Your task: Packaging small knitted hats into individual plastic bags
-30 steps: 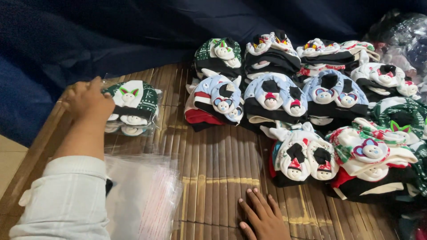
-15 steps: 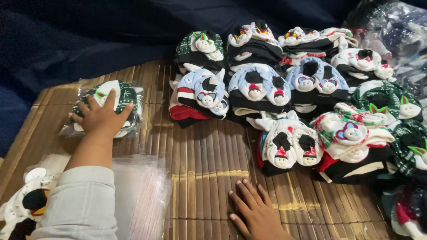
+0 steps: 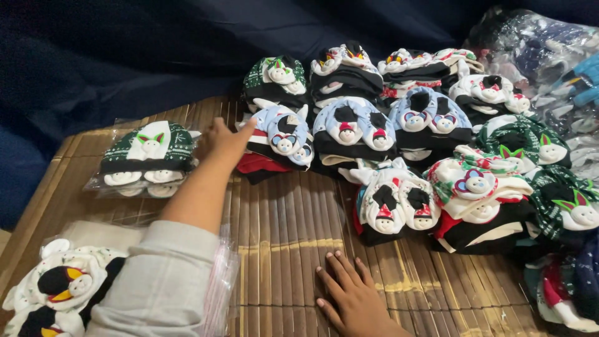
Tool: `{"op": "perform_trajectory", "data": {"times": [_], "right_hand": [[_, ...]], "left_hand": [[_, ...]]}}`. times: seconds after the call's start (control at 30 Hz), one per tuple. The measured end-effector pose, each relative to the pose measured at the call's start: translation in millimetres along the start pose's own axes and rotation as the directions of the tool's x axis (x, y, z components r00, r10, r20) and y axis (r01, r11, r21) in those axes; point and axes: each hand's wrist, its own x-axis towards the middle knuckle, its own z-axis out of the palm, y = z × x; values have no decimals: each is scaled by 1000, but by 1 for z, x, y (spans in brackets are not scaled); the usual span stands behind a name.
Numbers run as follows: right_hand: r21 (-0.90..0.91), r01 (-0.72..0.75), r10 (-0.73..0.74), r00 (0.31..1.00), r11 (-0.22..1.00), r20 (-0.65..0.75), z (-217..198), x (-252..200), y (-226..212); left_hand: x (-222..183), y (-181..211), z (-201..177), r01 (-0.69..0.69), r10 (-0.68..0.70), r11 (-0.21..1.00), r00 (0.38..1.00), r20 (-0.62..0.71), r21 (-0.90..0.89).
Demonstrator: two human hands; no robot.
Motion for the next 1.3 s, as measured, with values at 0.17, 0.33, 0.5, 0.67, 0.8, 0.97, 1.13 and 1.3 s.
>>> {"op": "perform_trajectory", "data": {"times": [0.17, 0.33, 0.5, 0.67, 0.8, 0.97, 1.13, 1.3], "right_hand": [[19, -5, 4, 1000, 1000, 16, 6, -2, 2], [-11, 0, -1, 1000, 1000, -29, 6, -3, 2], [236, -176, 159, 983, 956, 89, -17, 13, -5], [306, -357, 370, 929, 883, 16, -23, 67, 8], [727, -477, 576, 806, 494, 138, 6, 131, 51], [871, -332, 512, 709, -363, 484, -22, 194, 66], [801, -227, 491, 688, -553, 534, -31, 226, 78], [850, -130, 623, 625, -510, 470, -41, 254, 87]], "left_hand": [[21, 44, 41, 104, -103, 995, 993, 59, -12], [32, 59, 56, 240, -228, 968, 964, 137, -75], [14, 74, 58, 235, -198, 923, 969, 147, -306], [-5, 78, 54, 139, -99, 935, 986, 134, -328], [-7, 71, 59, 266, -203, 818, 963, 177, -510], [-8, 51, 77, 391, -282, 480, 916, 284, -785], [-27, 37, 61, 373, -235, 387, 924, 300, -843], [-54, 34, 22, 164, -9, 601, 980, 199, -782]]}}
